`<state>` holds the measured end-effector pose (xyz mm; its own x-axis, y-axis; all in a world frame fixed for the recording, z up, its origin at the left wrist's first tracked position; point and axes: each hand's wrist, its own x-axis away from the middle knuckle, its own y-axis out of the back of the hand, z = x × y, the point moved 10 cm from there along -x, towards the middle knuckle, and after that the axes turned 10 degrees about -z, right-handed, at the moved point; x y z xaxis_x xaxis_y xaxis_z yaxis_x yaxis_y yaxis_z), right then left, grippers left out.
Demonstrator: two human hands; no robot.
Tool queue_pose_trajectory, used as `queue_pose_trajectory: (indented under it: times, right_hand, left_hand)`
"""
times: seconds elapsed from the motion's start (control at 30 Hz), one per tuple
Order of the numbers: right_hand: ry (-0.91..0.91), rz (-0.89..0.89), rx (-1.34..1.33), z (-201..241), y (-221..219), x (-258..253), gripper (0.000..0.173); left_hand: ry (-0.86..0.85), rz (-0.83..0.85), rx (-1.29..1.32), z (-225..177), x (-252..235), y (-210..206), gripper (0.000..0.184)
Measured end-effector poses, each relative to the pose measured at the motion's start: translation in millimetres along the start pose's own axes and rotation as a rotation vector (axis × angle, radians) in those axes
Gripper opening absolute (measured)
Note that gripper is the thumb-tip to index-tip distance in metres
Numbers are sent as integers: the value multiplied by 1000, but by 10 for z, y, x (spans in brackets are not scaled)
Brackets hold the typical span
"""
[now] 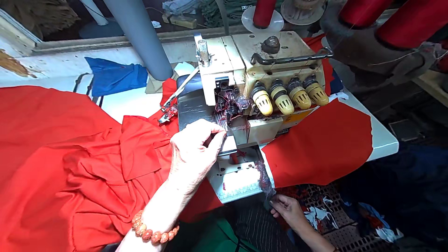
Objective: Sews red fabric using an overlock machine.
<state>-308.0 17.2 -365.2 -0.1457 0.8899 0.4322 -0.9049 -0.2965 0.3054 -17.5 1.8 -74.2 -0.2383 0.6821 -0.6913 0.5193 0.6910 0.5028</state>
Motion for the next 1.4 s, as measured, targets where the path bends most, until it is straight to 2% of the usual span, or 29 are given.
queue_pose_trajectory:
  times: [0.13, 0.23, 0.37, 0.43, 0.5, 0.6, 0.73, 0.97, 1.23, 1.4]
  right_hand:
    - [-16, -62, 140, 54, 52, -55, 20]
    - [62, -164, 272, 146, 104, -158, 23]
    - [319, -131, 297, 441, -79, -191, 45]
    - [276, -51, 248, 521, -214, -171, 59]
    - [283, -62, 187, 591, -269, -141, 69]
    - [399, -171, 181, 659, -237, -123, 61]
    - [428, -193, 245, 632, -183, -142, 52]
    - [273, -74, 114, 396, -111, -201, 31]
    - [194, 104, 118, 239, -211, -138, 56]
    - [82, 176, 14, 196, -204, -49, 54]
  left_hand:
    - [-42, 19, 13, -31, 51, 30, 7]
    - [-26, 19, 10, -28, 54, 38, 7]
    - [3, -34, 47, 22, -39, -6, 8]
    - [4, -26, 48, 22, -25, -2, 8]
    - [13, -20, 46, 21, -25, -7, 8]
    - [21, -34, 49, 25, -52, -14, 9]
    - [14, -23, 28, 25, -26, -5, 10]
    - [6, -5, 15, 1, -9, 7, 8]
    - [25, -24, 16, 36, -38, -12, 10]
    - [18, -14, 19, 26, -15, -7, 10]
